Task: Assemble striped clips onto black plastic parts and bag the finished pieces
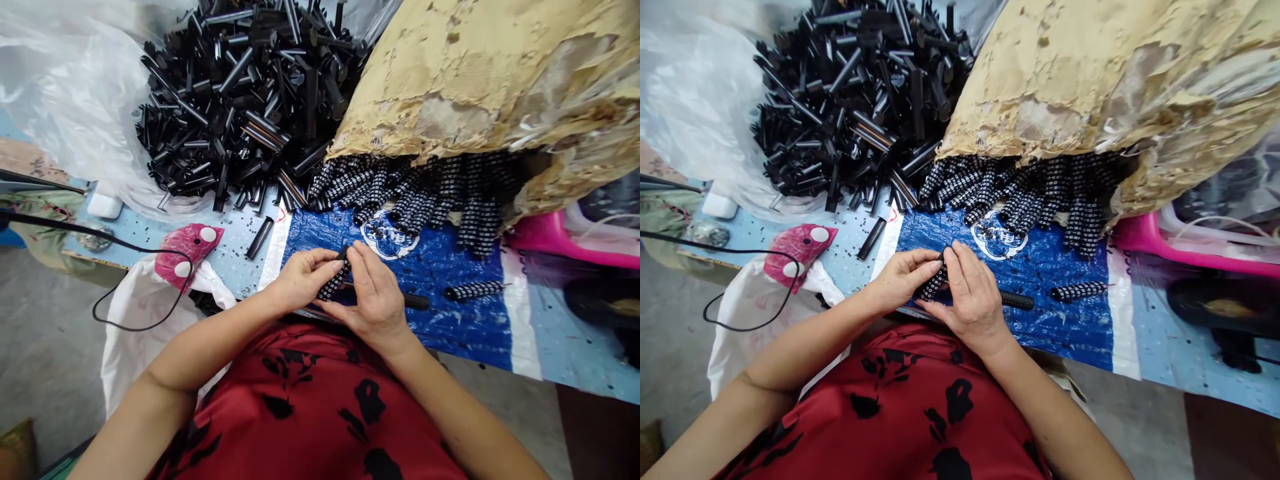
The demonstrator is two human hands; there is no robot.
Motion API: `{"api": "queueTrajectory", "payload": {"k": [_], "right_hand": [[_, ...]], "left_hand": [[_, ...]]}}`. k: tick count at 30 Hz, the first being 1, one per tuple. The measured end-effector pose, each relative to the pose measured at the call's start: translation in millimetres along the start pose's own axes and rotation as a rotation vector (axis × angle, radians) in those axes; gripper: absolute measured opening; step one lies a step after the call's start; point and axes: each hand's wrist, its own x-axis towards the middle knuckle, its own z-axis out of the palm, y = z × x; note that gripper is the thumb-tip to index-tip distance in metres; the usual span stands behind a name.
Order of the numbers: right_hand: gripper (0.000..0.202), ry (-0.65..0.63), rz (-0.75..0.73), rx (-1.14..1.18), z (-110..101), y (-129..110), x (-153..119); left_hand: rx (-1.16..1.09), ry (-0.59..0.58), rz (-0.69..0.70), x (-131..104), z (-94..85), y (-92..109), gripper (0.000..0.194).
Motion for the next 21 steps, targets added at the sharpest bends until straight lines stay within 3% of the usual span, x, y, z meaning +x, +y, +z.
{"api": "queueTrajectory", "payload": {"k": [3,7,9,11,14,19,21], "right_hand": [[0.106,-0.061,0.042,0.022,0.3,9.0,-9.6],[0.027,-0.224,0.037,-0.108,-12.1,24.8,-26.4],[0.012,-0.203,0.055,-0.121,-21.1,29.2,-28.0],[0.013,-0.097,0.109,-0.089,-28.2,30.7,-23.3],[0.023,0.046,0.166,-0.035,-29.7,30.9,-12.2],[0.021,-0.193,0.042,-0.176,-21.7,30.6,-5.2],[0.023,-0.150,0.021,-0.143,-24.2,27.1,-4.2]], "left_hand": [[0.019,0.048,0.094,3.1,-10.5,-7.6,0.040],[0.510,0.229,0.404,8.1,-46.2,-4.4,0.028],[0.796,0.222,0.409,9.4,-63.3,1.7,0.025],[0.993,0.144,0.327,10.6,-72.9,7.9,0.023],[1.104,0.021,0.189,13.3,-73.8,14.2,0.027],[1.058,-0.021,0.065,19.1,-67.5,17.9,0.025],[1.055,-0.034,0.043,22.6,-68.8,20.7,0.026]]}}
